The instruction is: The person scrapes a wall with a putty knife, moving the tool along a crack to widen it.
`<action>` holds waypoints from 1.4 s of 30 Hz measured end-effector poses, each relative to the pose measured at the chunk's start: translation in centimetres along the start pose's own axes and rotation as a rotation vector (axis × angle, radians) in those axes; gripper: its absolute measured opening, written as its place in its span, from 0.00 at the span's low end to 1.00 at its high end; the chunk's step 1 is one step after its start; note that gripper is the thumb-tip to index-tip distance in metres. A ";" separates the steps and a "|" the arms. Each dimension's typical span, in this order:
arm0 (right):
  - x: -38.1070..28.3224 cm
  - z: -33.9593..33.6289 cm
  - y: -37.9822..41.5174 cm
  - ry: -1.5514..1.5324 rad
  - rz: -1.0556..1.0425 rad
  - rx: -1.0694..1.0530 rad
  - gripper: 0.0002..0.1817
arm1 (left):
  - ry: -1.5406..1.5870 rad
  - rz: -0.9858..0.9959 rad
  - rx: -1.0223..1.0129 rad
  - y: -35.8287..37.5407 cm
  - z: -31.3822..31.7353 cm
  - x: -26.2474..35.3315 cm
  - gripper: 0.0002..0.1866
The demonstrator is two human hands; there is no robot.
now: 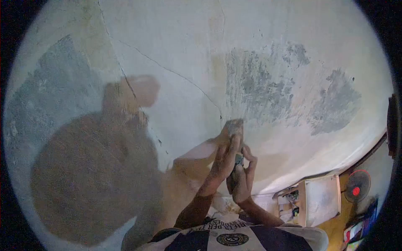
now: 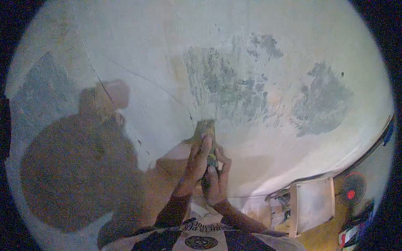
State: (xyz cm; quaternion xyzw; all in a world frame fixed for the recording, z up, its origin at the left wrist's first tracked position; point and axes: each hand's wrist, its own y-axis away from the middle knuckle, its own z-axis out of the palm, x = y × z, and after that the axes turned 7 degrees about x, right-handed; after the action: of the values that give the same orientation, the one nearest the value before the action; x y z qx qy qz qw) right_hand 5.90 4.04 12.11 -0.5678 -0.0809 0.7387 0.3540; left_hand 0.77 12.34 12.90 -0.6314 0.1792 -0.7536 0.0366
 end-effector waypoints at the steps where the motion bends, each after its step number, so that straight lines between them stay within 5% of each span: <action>1: -1.1 0.4 -0.7 -0.029 0.005 0.002 0.23 | 0.050 -0.093 -0.066 0.2 0.0 1.7 0.23; 4: -2.9 0.9 -0.9 -0.063 0.107 0.040 0.23 | 0.145 -0.295 -0.291 -0.8 -0.6 6.7 0.23; 8: -1.3 0.4 -0.1 0.039 0.053 0.038 0.24 | 0.101 0.002 0.002 -0.2 0.5 2.0 0.26; 12: -3.1 0.3 1.5 -0.011 0.332 -0.028 0.27 | 0.183 -0.149 -0.166 -1.4 -0.6 5.4 0.25; 13: -4.1 1.1 1.1 -0.017 0.314 -0.036 0.28 | 0.202 -0.195 -0.249 -1.8 -1.1 6.4 0.25; 17: -3.5 0.6 0.6 -0.024 0.269 -0.069 0.29 | 0.293 -0.148 0.054 -1.0 0.4 3.7 0.21; 34: -2.0 1.2 0.2 -0.055 0.226 -0.031 0.25 | 0.208 -0.081 0.035 -1.4 0.1 4.3 0.20; 42: -3.0 1.5 0.9 -0.016 0.227 -0.081 0.24 | 0.245 -0.195 -0.084 -1.2 -1.4 5.2 0.20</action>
State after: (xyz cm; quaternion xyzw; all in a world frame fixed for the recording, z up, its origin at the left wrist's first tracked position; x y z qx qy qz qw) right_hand 4.53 2.00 14.49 -0.5813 -0.0488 0.7746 0.2441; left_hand -1.37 12.33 17.94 -0.5503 0.1515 -0.8167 -0.0852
